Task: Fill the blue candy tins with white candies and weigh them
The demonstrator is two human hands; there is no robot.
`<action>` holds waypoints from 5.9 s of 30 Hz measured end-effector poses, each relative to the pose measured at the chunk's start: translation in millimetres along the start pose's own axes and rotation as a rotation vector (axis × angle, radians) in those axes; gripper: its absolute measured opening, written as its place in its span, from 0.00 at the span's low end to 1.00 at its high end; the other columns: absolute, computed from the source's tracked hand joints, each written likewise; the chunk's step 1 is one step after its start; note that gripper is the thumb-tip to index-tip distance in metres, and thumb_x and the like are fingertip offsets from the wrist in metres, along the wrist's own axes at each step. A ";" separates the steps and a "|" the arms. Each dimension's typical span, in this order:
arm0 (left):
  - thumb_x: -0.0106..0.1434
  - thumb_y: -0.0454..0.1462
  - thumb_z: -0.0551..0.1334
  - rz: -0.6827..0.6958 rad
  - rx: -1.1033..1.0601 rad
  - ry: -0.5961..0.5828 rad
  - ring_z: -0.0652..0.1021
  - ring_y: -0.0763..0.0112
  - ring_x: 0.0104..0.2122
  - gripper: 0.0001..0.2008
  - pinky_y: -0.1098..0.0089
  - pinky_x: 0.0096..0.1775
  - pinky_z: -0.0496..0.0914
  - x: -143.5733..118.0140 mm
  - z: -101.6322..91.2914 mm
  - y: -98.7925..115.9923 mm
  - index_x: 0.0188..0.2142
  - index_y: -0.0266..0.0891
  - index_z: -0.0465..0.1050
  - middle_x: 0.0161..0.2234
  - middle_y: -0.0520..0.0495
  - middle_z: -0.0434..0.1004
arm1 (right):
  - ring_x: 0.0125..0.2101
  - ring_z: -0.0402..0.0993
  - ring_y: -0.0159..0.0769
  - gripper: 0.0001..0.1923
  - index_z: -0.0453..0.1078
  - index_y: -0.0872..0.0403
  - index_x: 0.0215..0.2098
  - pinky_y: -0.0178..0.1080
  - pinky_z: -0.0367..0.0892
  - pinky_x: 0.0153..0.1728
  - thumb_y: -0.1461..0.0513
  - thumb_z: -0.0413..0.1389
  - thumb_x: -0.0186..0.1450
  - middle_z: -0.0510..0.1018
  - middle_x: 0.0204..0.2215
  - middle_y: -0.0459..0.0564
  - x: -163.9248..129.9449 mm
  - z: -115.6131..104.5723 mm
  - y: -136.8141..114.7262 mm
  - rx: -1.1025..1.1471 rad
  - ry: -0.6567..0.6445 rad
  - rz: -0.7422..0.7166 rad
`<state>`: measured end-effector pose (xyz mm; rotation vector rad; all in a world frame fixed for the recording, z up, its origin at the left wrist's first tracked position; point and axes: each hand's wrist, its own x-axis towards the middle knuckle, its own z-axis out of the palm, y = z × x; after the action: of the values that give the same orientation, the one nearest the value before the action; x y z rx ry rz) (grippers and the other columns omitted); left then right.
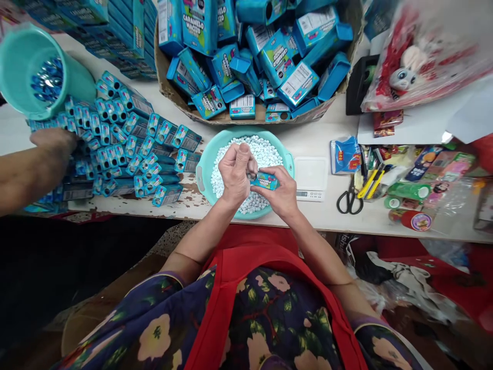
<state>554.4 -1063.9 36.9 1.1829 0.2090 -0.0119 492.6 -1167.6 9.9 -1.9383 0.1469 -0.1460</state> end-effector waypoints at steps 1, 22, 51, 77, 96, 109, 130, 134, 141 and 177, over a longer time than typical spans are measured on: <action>0.60 0.54 0.64 0.013 -0.002 -0.003 0.65 0.81 0.16 0.25 0.75 0.20 0.60 0.7 0.4 -1.0 0.22 0.40 0.60 0.16 0.58 0.59 | 0.40 0.75 0.39 0.20 0.75 0.50 0.42 0.42 0.70 0.43 0.56 0.71 0.53 0.78 0.37 0.46 1.0 0.3 0.7 0.000 0.002 0.009; 0.54 0.54 0.69 -0.053 -0.098 0.020 0.58 0.83 0.14 0.25 0.77 0.15 0.52 13.5 32.8 -0.3 0.22 0.39 0.60 0.16 0.60 0.54 | 0.41 0.75 0.40 0.19 0.76 0.49 0.41 0.43 0.71 0.45 0.55 0.70 0.53 0.79 0.37 0.47 19.8 -21.4 5.0 0.028 0.015 0.036; 0.51 0.32 0.69 0.039 0.351 -0.251 0.77 0.58 0.43 0.16 0.61 0.46 0.71 173.5 141.4 -71.5 0.40 0.40 0.72 0.33 0.47 0.74 | 0.58 0.66 0.47 0.33 0.67 0.51 0.54 0.55 0.61 0.61 0.51 0.69 0.53 0.71 0.54 0.58 2.4 -112.8 95.2 -0.218 0.447 0.065; 0.64 0.46 0.58 -0.011 1.049 -0.280 0.74 0.59 0.42 0.12 0.57 0.49 0.67 22.9 -94.1 -63.8 0.37 0.42 0.74 0.40 0.43 0.76 | 0.38 0.78 0.38 0.26 0.73 0.51 0.43 0.41 0.73 0.41 0.48 0.70 0.51 0.80 0.37 0.49 -57.0 -45.6 -8.0 0.110 -0.237 0.084; 0.52 0.45 0.67 -0.489 0.228 -0.044 0.68 0.76 0.19 0.15 0.73 0.24 0.63 26.6 -64.4 -81.3 0.26 0.40 0.64 0.21 0.55 0.68 | 0.35 0.74 0.37 0.26 0.70 0.50 0.41 0.40 0.71 0.39 0.51 0.71 0.49 0.78 0.37 0.45 -22.5 -34.2 -6.3 0.044 0.089 0.299; 0.56 0.48 0.68 -0.231 -0.181 -0.029 0.82 0.66 0.34 0.15 0.68 0.35 0.75 10.9 -25.4 -8.8 0.32 0.40 0.68 0.28 0.52 0.76 | 0.42 0.71 0.48 0.17 0.71 0.50 0.42 0.47 0.63 0.42 0.49 0.63 0.61 0.78 0.38 0.51 5.3 1.3 -7.2 -0.455 -0.101 -0.069; 0.62 0.50 0.65 -0.165 -0.005 -0.057 0.78 0.74 0.25 0.18 0.73 0.27 0.72 22.9 -12.8 -12.1 0.28 0.40 0.66 0.22 0.55 0.69 | 0.42 0.74 0.47 0.18 0.73 0.51 0.40 0.48 0.67 0.43 0.53 0.68 0.56 0.79 0.38 0.50 17.5 -6.1 -8.4 -0.332 -0.126 -0.019; 0.64 0.51 0.63 -0.168 0.014 -0.036 0.78 0.72 0.26 0.18 0.71 0.28 0.72 24.3 -13.3 -11.5 0.27 0.40 0.67 0.20 0.55 0.65 | 0.42 0.74 0.46 0.18 0.73 0.50 0.40 0.47 0.67 0.43 0.53 0.68 0.55 0.79 0.39 0.49 20.2 -7.4 -7.3 -0.298 -0.138 0.000; 0.61 0.52 0.64 -0.172 0.060 -0.093 0.78 0.74 0.26 0.19 0.72 0.29 0.72 21.5 -11.8 -8.5 0.27 0.40 0.66 0.21 0.54 0.69 | 0.41 0.74 0.44 0.17 0.73 0.50 0.40 0.47 0.68 0.44 0.52 0.67 0.57 0.78 0.36 0.48 18.5 -5.8 -4.1 -0.250 -0.111 0.013; 0.62 0.44 0.62 -0.133 1.059 -0.391 0.76 0.62 0.39 0.09 0.64 0.44 0.68 35.8 -62.2 -101.9 0.32 0.41 0.72 0.35 0.48 0.77 | 0.40 0.76 0.40 0.21 0.74 0.49 0.42 0.45 0.71 0.43 0.52 0.68 0.54 0.78 0.38 0.47 0.5 -38.1 7.4 -0.143 0.119 0.050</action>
<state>567.7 -1041.9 -85.1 2.1806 -0.0938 -0.5201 486.2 -1205.2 16.8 -2.0669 0.2913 -0.2228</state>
